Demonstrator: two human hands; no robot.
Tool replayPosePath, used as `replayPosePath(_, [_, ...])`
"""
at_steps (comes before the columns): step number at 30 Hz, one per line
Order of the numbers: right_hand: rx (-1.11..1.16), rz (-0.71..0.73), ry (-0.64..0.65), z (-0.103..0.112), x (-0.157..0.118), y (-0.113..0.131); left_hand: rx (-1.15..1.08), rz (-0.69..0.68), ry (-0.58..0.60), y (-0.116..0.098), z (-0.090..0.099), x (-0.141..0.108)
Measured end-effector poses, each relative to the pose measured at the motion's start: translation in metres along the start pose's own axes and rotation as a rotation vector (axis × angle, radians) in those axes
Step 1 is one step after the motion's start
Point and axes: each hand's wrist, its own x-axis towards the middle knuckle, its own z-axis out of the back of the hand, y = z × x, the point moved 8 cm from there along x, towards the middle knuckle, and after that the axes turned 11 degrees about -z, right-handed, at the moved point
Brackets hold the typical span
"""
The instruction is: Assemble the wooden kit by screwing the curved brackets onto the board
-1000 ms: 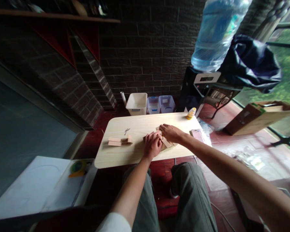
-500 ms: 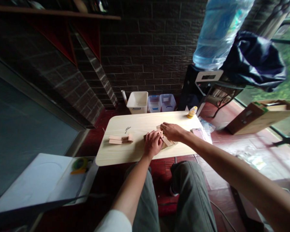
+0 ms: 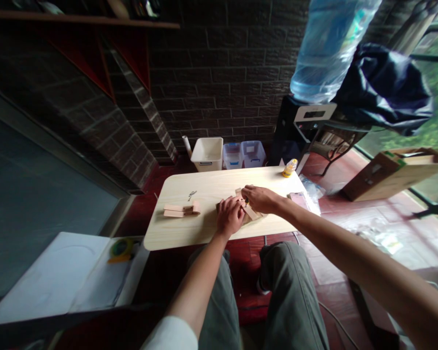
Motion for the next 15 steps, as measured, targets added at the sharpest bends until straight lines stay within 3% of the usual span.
replayPosePath(15, [-0.035,0.007,-0.036,-0.0067,0.0029,-0.006,-0.018,-0.003,0.006,-0.0007,0.0017,-0.0002])
